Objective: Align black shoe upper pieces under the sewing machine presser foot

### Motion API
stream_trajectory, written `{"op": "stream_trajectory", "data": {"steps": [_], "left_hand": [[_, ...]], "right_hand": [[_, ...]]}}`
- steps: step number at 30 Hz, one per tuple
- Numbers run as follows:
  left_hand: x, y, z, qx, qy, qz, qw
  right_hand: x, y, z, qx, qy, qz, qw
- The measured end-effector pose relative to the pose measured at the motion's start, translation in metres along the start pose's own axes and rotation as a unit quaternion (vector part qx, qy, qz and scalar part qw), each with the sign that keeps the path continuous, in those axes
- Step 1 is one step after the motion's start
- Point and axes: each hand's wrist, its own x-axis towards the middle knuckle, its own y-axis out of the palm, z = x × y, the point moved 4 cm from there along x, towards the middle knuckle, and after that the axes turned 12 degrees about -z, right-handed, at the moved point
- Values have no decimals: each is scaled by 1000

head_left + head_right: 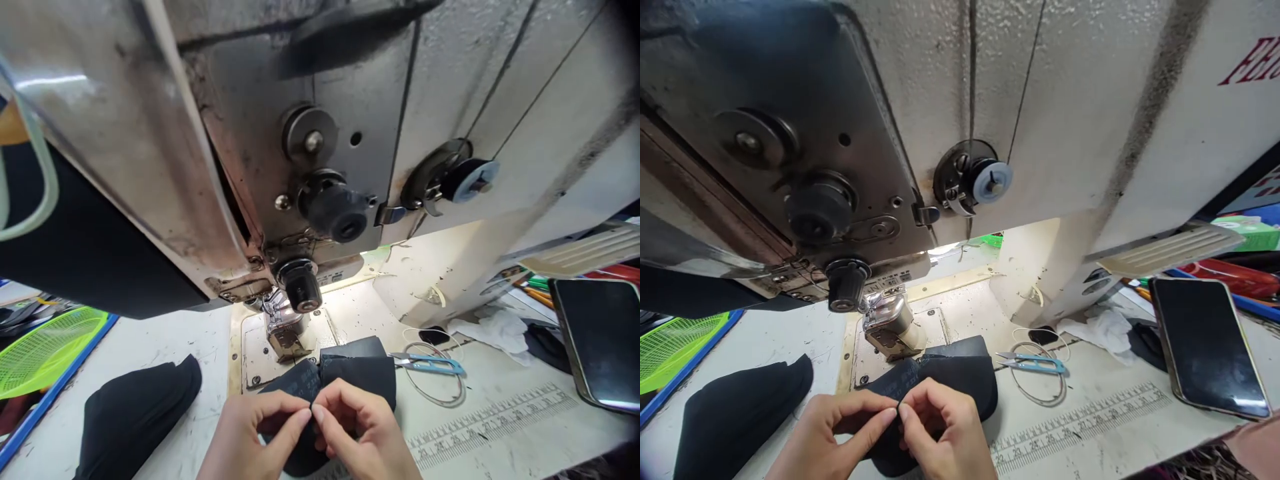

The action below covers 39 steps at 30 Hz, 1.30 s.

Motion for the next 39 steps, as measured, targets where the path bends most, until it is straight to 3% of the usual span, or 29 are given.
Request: {"op": "stream_trajectory", "data": {"steps": [5,10,15,20,23,27,31,39], "left_hand": [[10,-1,-8,49,-11,31,998],[8,4,-4,92,22,-11,995],[8,7,1,70,26,-42,996],[12,5,1,15,-20,11,1000],[13,5,3,9,-27,14,999],[16,7,8,26,-19,-23,999],[23,8,15,17,-57,-11,998],[32,-2,6,-40,-67,57,995]], "right_hand": [[2,0,9,-108,-106,30,988],[2,1,10,-122,-137,16,983],[2,2,3,-105,-113,-7,988],[4,2,-3,-73,-77,-6,994],[3,2,-1,-83,-89,-17,992],[0,5,6,-109,-126,-39,985],[-1,7,8,-116,-139,-49,982],[5,2,-9,-27,-29,-12,999]]}}
